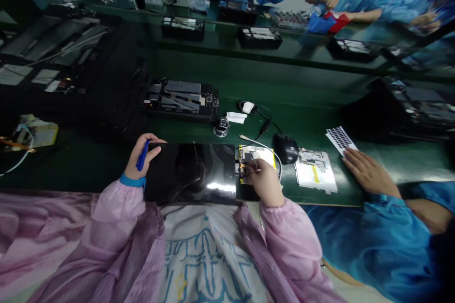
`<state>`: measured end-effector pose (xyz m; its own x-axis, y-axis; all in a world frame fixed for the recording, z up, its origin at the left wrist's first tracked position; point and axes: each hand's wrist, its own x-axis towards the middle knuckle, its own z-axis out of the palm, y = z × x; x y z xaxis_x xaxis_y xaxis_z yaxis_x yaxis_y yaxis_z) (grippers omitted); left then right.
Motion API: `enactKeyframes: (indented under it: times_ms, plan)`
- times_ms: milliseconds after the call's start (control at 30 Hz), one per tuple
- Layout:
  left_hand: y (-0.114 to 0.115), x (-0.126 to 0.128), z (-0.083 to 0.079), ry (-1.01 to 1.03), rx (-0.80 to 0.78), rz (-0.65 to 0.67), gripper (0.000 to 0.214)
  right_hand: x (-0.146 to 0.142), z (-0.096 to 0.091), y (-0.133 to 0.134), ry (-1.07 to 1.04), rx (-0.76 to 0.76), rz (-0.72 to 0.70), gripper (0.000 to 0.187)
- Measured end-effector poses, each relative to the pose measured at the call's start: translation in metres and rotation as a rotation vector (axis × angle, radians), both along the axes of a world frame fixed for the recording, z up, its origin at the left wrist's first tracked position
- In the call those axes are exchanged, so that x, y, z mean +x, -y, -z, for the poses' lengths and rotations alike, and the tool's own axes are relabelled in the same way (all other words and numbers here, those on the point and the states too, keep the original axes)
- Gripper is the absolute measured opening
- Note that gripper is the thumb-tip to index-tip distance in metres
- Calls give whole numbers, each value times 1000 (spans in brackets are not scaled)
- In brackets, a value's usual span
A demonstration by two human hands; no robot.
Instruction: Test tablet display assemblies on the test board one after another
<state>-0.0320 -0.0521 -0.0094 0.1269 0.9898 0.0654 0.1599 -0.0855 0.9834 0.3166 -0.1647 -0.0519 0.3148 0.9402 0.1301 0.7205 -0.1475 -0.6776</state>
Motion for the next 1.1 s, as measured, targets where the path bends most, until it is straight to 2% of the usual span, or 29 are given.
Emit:
enactKeyframes:
  times_ms: [133, 200, 267, 333, 400, 467, 533, 600, 700, 800, 933, 1033, 1100]
  plan:
    - [22, 0, -16, -12, 143, -27, 36, 8, -32, 2, -184, 83, -189, 43]
    - [40, 1, -29, 13, 253, -59, 34, 0, -50, 1, -214, 120, -326, 38]
    - [59, 1, -46, 18, 384, -65, 31, -11, -66, 0, -197, 163, -428, 23]
    - [73, -3, -64, -36, 516, 3, 37, -20, -78, 0, -183, 259, -452, 18]
    - [78, -9, -79, -157, 636, 146, 44, -22, -84, 2, -154, 375, -413, 15]
    - [75, -18, -85, -261, 743, 280, 41, -21, -82, 5, -83, 439, -380, 15]
    - [69, -27, -78, -344, 834, 356, 38, -19, -70, 9, 6, 465, -373, 22]
    - [65, -36, -60, -463, 887, 392, 38, -19, -52, 13, 63, 464, -424, 31]
    - [69, -46, -26, -624, 840, 463, 31, -21, -23, 22, 81, 427, -523, 42]
    - [80, -51, -2, -666, 771, 503, 27, -25, -1, 32, 72, 326, -495, 46]
    - [86, -53, 3, -714, 717, 482, 21, -33, 8, 34, 117, 215, -332, 39]
    - [82, -55, -1, -694, 660, 511, 25, -48, 2, 27, 204, 175, -264, 36]
    - [80, -51, -4, -607, 559, 478, 31, -62, -4, 21, 255, 168, -272, 38]
